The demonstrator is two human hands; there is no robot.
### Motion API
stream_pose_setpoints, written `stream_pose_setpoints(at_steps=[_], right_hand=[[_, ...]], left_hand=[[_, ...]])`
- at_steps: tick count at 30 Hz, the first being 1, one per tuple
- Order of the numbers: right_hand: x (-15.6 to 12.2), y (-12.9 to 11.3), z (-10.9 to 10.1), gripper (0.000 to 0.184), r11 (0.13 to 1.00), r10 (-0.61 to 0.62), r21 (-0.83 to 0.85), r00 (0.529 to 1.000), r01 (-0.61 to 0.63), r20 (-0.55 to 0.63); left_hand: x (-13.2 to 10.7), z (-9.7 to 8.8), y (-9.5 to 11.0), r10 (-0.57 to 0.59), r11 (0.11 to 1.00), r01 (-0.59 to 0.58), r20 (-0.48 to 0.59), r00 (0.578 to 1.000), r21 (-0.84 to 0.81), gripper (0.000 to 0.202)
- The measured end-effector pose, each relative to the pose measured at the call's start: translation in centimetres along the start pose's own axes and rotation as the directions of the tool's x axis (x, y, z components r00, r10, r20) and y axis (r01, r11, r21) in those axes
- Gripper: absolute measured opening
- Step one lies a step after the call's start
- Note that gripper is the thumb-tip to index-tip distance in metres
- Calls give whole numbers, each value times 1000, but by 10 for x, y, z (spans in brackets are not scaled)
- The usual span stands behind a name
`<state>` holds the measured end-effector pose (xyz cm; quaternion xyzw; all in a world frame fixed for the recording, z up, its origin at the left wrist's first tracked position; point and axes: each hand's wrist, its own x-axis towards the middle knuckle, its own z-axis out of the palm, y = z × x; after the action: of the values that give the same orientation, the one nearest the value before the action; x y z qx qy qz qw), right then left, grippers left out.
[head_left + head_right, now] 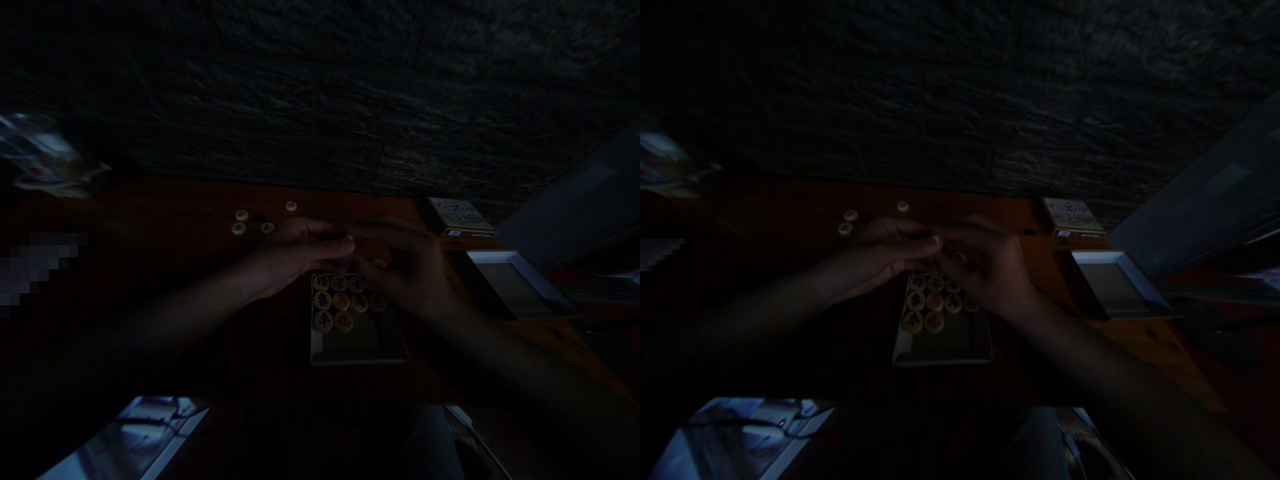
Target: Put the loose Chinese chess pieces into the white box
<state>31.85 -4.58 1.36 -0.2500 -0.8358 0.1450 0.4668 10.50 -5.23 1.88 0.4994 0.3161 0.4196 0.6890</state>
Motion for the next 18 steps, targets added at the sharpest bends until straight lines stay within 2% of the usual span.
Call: stream_pose_setpoints(at_steps=[5, 8, 10, 12, 15, 18], right_hand=[[3, -4, -6, 23, 980, -132, -146, 991, 135, 30], [3, -4, -5, 18, 981, -117, -158, 993, 117, 5], [2, -3, -3, 14, 995, -15, -104, 999, 12, -28], [2, -1, -1, 17, 987, 159, 30, 987, -158, -35], [3, -1, 2, 24, 870, 399, 309, 917, -384, 17], [6, -2, 4, 27, 731, 514, 481, 854, -484, 78]], left_hand=[[0, 0, 0, -13, 1000, 13, -13, 1000, -21, 24], [-2, 2, -1, 28, 999, -27, -67, 997, 25, 25], [-3, 3, -1, 70, 994, -61, -88, 994, 92, 24], [-4, 4, -1, 111, 980, -93, -91, 990, 177, 25], [-4, 3, -3, 207, 936, -172, -86, 974, 306, 25], [-3, 1, -4, 323, 864, -262, -75, 943, 429, 23]])
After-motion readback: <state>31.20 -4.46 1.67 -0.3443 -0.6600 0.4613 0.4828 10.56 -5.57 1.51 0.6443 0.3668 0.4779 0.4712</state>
